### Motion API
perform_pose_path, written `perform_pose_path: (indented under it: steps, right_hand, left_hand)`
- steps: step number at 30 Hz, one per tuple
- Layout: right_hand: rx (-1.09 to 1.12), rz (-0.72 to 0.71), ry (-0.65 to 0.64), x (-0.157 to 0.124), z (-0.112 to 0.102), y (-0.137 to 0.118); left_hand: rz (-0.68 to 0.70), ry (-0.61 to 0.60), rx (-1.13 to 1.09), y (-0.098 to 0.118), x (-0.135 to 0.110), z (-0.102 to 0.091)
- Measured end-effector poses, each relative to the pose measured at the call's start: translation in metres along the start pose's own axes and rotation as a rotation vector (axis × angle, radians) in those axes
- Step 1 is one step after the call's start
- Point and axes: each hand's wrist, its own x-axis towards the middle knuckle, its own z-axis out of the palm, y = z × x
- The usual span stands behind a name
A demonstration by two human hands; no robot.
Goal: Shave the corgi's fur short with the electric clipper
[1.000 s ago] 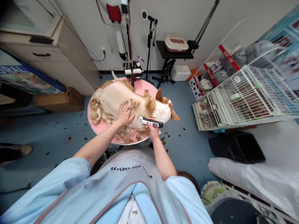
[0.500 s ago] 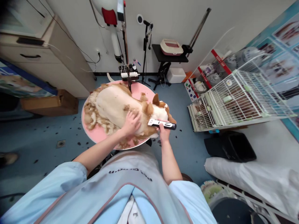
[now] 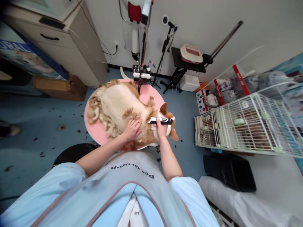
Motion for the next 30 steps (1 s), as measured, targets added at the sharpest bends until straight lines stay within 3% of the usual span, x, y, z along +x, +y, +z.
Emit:
perform_pose_path:
  steps: [4,7,9,13,16,18,23,30]
  right_hand:
    - [0.076,0.083,-0.009,0.007,0.022,-0.005]
    - [0.18,0.094,-0.084,0.017,0.023,-0.017]
    - [0.219,0.069,-0.131,0.022,0.009,-0.028]
    - [0.183,-0.035,-0.127,0.019,-0.044,-0.043]
    - [0.095,-0.043,-0.175,0.007,-0.078,-0.039]
    - [0.02,-0.033,-0.24,-0.002,-0.086,-0.03]
    - [-0.082,-0.069,-0.361,-0.015,-0.071,-0.008]
    - [-0.017,0.009,-0.381,-0.025,-0.052,0.001]
  left_hand:
    - [-0.039,0.019,0.0,-0.001,0.001,0.001]
    - [-0.06,0.028,-0.002,-0.003,0.002,0.002]
    - [-0.063,0.024,-0.011,-0.004,0.004,0.002]
    - [-0.074,0.017,-0.024,-0.005,0.008,0.003]
    - [-0.077,0.013,-0.029,-0.004,0.01,0.003]
    - [-0.073,0.003,-0.029,-0.004,0.011,0.002]
    - [-0.078,-0.001,-0.027,-0.005,0.01,0.004]
    - [-0.073,0.008,-0.038,-0.013,0.006,0.004]
